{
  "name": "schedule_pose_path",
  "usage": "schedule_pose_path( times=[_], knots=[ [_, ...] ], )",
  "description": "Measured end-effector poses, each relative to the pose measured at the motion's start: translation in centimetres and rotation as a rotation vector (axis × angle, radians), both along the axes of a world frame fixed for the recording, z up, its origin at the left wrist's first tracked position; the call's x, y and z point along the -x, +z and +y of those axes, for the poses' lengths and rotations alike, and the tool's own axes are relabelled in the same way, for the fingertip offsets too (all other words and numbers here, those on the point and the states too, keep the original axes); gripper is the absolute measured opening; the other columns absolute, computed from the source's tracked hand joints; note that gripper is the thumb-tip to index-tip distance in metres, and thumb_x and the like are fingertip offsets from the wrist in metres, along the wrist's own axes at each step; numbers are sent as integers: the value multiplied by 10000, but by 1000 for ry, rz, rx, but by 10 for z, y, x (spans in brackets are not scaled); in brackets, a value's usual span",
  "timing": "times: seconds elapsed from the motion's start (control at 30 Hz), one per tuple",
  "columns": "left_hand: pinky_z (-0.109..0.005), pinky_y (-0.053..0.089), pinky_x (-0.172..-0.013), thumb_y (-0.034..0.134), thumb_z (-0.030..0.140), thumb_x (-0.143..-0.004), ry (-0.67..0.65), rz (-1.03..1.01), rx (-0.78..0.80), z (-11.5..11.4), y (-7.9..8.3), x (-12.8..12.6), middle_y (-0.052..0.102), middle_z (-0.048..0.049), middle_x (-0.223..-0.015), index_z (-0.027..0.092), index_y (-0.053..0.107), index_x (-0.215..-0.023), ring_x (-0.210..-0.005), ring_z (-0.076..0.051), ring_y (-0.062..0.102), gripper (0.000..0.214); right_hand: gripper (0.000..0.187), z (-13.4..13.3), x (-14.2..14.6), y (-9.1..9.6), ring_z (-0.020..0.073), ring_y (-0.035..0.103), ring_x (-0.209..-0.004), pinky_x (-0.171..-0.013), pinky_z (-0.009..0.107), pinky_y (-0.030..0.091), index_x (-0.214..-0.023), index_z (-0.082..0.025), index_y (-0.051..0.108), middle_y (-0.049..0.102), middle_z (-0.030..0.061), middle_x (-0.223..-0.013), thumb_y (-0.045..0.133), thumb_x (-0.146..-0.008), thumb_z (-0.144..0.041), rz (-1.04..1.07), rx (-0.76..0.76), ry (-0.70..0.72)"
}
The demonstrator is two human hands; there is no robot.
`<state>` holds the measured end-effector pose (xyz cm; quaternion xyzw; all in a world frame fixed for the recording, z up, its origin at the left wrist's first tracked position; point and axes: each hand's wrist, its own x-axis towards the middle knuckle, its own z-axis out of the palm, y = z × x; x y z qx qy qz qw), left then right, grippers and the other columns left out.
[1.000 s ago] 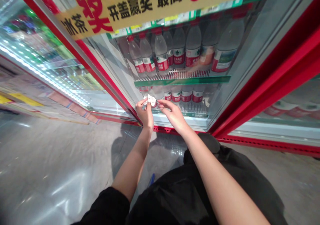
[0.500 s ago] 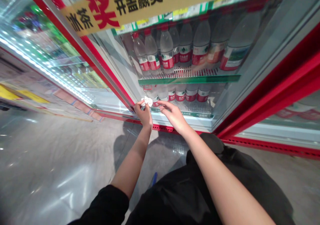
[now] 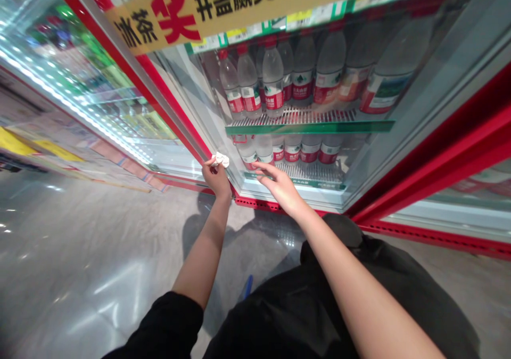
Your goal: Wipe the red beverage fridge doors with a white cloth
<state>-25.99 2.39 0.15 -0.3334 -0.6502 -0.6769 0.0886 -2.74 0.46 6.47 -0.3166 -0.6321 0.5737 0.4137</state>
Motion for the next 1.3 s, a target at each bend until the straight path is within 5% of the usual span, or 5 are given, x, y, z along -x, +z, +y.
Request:
schedule_pose_path(
  times=[0.33, 0.63, 0.93, 1.2, 1.3],
  knots=[
    [-290, 546, -964, 665, 92, -905, 54, 41, -89, 7, 41, 19, 730, -50, -1143, 216, 711, -1072, -1061, -174, 690, 212, 474, 1, 3, -7, 266, 684, -1346, -1222, 481, 466, -1330, -268, 750, 731, 62, -1463, 695, -864, -336, 13, 5, 46],
    [-267, 549, -943, 652, 43, -860, 47, -66, -4, -1, 7, 11, 686, -26, -1059, 227, 641, -970, -1010, -159, 668, 215, 449, -1, 5, -9, 280, 692, -1336, -1220, 506, 470, -1317, -288, 759, 745, 54, -1437, 693, -874, -326, -5, 11, 62],
    [-314, 528, -1046, 625, 82, -919, 105, -1, -43, -1, 37, 38, 689, -56, -1194, 222, 665, -1094, -1136, -183, 659, 227, 456, 1, 7, -13, 268, 706, -1306, -1191, 480, 493, -1325, -271, 752, 761, 56, -1408, 685, -877, -324, -35, 1, 65],
    [-300, 537, -970, 684, 8, -817, 0, -46, 50, -9, -15, 17, 670, -21, -1022, 213, 675, -957, -1017, -175, 664, 250, 423, -2, 7, -15, 277, 721, -1271, -1181, 501, 496, -1300, -261, 768, 795, 70, -1321, 693, -890, -334, -57, 21, 63],
    [-314, 531, -1003, 702, 2, -803, -41, -35, 67, -11, -18, 11, 684, -11, -1005, 217, 695, -962, -1029, -177, 667, 268, 410, -3, 5, -14, 270, 717, -1275, -1189, 498, 488, -1293, -267, 771, 800, 58, -1312, 688, -897, -338, -76, 6, 58]
  ],
)
